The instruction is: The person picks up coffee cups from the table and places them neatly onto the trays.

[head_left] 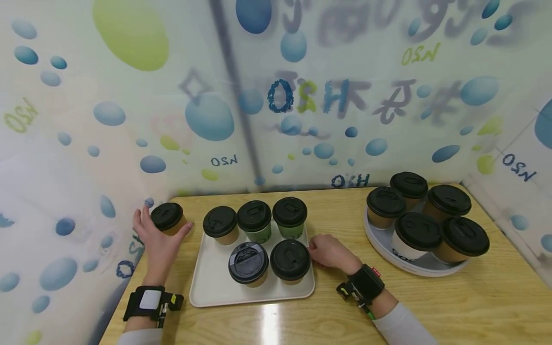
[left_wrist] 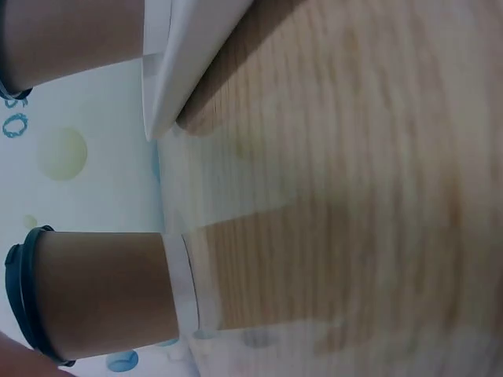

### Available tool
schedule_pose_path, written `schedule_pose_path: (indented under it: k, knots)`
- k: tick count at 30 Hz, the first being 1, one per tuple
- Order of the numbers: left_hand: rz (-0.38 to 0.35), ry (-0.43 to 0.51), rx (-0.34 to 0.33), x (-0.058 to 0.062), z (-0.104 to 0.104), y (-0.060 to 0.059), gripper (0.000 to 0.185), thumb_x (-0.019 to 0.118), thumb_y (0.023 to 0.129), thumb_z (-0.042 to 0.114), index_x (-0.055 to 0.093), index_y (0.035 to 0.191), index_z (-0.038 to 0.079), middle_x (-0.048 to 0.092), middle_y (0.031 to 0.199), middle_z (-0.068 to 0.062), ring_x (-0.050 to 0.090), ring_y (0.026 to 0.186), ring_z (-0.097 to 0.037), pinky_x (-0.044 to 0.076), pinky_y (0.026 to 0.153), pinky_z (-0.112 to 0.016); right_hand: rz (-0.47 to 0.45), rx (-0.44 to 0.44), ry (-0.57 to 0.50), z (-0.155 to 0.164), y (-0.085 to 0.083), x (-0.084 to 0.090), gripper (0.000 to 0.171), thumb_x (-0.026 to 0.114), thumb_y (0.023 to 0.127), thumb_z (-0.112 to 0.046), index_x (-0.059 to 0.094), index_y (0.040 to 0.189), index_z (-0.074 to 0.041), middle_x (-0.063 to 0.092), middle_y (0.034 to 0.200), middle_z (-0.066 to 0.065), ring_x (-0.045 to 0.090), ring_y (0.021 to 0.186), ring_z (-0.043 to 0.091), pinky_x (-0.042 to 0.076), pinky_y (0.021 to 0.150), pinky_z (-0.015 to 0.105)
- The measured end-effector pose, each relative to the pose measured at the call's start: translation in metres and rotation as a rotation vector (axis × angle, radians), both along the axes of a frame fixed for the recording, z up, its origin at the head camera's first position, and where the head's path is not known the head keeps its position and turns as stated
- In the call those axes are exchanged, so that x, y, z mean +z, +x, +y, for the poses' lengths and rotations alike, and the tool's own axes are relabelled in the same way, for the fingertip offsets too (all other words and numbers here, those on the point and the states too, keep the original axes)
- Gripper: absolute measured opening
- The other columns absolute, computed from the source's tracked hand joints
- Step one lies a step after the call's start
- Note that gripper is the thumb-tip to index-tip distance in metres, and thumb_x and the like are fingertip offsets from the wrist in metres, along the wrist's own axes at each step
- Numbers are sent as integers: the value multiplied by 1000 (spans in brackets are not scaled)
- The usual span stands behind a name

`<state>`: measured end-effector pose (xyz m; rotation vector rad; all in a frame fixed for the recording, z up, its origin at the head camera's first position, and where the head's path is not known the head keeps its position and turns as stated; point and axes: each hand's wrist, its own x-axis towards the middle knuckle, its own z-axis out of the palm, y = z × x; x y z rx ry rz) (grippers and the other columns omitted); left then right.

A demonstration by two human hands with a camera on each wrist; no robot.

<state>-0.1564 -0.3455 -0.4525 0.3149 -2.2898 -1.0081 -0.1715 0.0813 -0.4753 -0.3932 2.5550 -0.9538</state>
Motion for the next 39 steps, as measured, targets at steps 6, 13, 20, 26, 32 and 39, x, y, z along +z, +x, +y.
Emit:
schedule_pose_path:
  k: [6,13,20,26,32,39]
  knots:
    - [-91,10,17,-3,-4,-7,124,90,81,30,2,167,14,-2,168,-21,6,155,-45,15,122,-64,-3,-5,-6,-1,0,-1,34,65,101,-19,60,69,-10,61,59,0,54,50,13,38,47,23]
    - [-80,6,-10,-10,-12,-12,121,89,82,29,4,167,18,9,167,-20,16,153,-41,19,123,-61,5,-5,-11,-1,0,-1,35,65,102,-19,60,68,-10,61,59,0,55,49,13,39,46,23]
    - [-111,24,-4,-11,-18,-19,116,87,85,33,7,168,20,14,167,-18,19,152,-39,19,123,-60,8,-3,-14,-1,0,-1,35,65,101,-18,59,68,-10,61,58,0,55,49,12,39,46,23]
    - [-155,62,21,-14,-23,-25,115,86,86,35,6,168,22,11,171,-14,15,155,-36,16,124,-58,7,-2,-7,-2,-1,-1,36,64,102,-19,59,68,-10,60,58,-1,54,49,13,37,46,23]
    - [-165,89,24,-15,-27,-30,111,85,87,32,10,167,21,13,171,-13,17,155,-36,18,124,-59,2,-4,2,-2,-1,-1,36,64,102,-19,59,68,-10,60,58,-1,55,49,12,37,46,23]
    - [-174,132,24,-14,-27,-32,100,81,89,26,17,165,18,23,167,-19,25,151,-40,22,122,-60,0,-10,3,-2,-1,-2,35,65,102,-19,59,68,-10,61,58,-1,56,49,13,39,46,23]
